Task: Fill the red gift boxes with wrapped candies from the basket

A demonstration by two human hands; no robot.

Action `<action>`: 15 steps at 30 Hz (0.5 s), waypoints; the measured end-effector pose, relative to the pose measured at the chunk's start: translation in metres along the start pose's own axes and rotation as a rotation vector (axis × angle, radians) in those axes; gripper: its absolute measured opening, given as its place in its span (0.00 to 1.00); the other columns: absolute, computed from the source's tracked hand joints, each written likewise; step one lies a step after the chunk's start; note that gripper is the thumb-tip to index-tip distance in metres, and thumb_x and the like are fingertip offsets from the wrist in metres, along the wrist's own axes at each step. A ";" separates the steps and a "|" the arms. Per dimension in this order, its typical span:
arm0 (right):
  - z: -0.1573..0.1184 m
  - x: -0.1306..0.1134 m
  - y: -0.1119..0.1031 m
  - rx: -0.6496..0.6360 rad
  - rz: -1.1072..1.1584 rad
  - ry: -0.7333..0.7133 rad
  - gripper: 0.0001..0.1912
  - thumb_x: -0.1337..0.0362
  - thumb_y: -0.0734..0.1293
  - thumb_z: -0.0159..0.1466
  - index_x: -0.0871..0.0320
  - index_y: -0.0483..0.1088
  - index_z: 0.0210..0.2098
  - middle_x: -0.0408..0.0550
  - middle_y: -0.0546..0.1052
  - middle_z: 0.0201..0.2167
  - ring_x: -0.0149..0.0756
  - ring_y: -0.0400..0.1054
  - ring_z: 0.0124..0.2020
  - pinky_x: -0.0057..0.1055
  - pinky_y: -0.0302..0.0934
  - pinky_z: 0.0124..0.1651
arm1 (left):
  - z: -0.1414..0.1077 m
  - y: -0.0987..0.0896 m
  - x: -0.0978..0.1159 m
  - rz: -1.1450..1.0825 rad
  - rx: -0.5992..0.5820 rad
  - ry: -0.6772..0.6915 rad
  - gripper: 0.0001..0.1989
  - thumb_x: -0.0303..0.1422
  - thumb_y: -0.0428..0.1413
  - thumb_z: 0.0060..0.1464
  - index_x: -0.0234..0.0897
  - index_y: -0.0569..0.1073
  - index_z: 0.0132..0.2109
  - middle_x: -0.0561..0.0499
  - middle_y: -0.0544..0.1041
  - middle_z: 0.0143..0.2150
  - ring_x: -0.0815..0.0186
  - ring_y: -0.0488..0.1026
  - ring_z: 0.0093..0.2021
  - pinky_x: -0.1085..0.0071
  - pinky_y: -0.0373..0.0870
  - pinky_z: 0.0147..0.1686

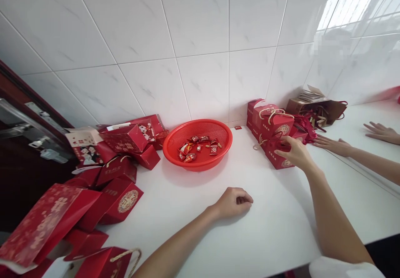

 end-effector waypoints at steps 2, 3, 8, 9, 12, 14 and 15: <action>0.000 0.002 0.000 -0.014 -0.002 -0.012 0.19 0.55 0.69 0.52 0.55 0.70 0.42 0.54 0.79 0.38 0.52 0.72 0.42 0.45 0.65 0.45 | 0.001 -0.003 0.001 0.023 -0.039 -0.006 0.09 0.28 0.58 0.51 0.36 0.82 0.38 0.48 0.80 0.38 0.66 0.75 0.36 0.71 0.71 0.37; 0.000 0.004 0.000 -0.011 -0.007 -0.018 0.19 0.55 0.69 0.52 0.55 0.70 0.42 0.54 0.79 0.38 0.53 0.72 0.43 0.46 0.65 0.45 | 0.002 -0.005 0.003 0.038 -0.067 -0.003 0.09 0.29 0.59 0.51 0.36 0.82 0.39 0.48 0.81 0.39 0.65 0.75 0.37 0.71 0.71 0.38; -0.001 0.010 -0.002 0.014 0.016 -0.034 0.17 0.57 0.67 0.53 0.55 0.70 0.41 0.56 0.79 0.41 0.53 0.72 0.43 0.47 0.65 0.46 | 0.004 -0.026 0.033 0.205 -0.222 0.127 0.11 0.26 0.56 0.53 0.36 0.81 0.41 0.48 0.82 0.41 0.65 0.76 0.38 0.72 0.72 0.41; -0.002 0.010 -0.002 0.015 0.031 -0.036 0.17 0.57 0.67 0.53 0.55 0.70 0.41 0.57 0.79 0.42 0.53 0.72 0.44 0.47 0.65 0.47 | 0.004 -0.032 0.044 0.254 -0.239 0.151 0.11 0.25 0.56 0.53 0.37 0.81 0.41 0.48 0.82 0.41 0.66 0.77 0.38 0.72 0.72 0.41; -0.002 0.009 -0.002 0.019 0.055 -0.041 0.16 0.56 0.67 0.53 0.54 0.70 0.40 0.56 0.79 0.42 0.54 0.72 0.44 0.49 0.64 0.48 | 0.003 -0.054 0.079 0.395 -0.256 0.202 0.11 0.26 0.56 0.54 0.39 0.81 0.41 0.49 0.82 0.41 0.66 0.77 0.37 0.72 0.71 0.41; -0.003 0.006 -0.002 0.032 0.046 -0.049 0.15 0.56 0.67 0.53 0.54 0.70 0.39 0.57 0.79 0.41 0.55 0.72 0.43 0.49 0.64 0.48 | 0.000 -0.073 0.105 0.466 -0.256 0.206 0.11 0.27 0.56 0.54 0.40 0.81 0.41 0.49 0.82 0.41 0.65 0.77 0.38 0.71 0.71 0.42; -0.004 0.004 -0.003 0.039 0.038 -0.057 0.14 0.56 0.67 0.54 0.54 0.70 0.38 0.57 0.79 0.40 0.55 0.71 0.42 0.49 0.64 0.47 | -0.004 -0.085 0.118 0.491 -0.246 0.199 0.10 0.27 0.57 0.54 0.40 0.81 0.42 0.49 0.82 0.41 0.64 0.78 0.39 0.70 0.70 0.43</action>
Point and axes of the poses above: each hand's wrist, its own z-axis towards the middle knuckle, its own y-axis out of the palm, x = y × z, the point moved 2 cm from there along z, towards the middle knuckle
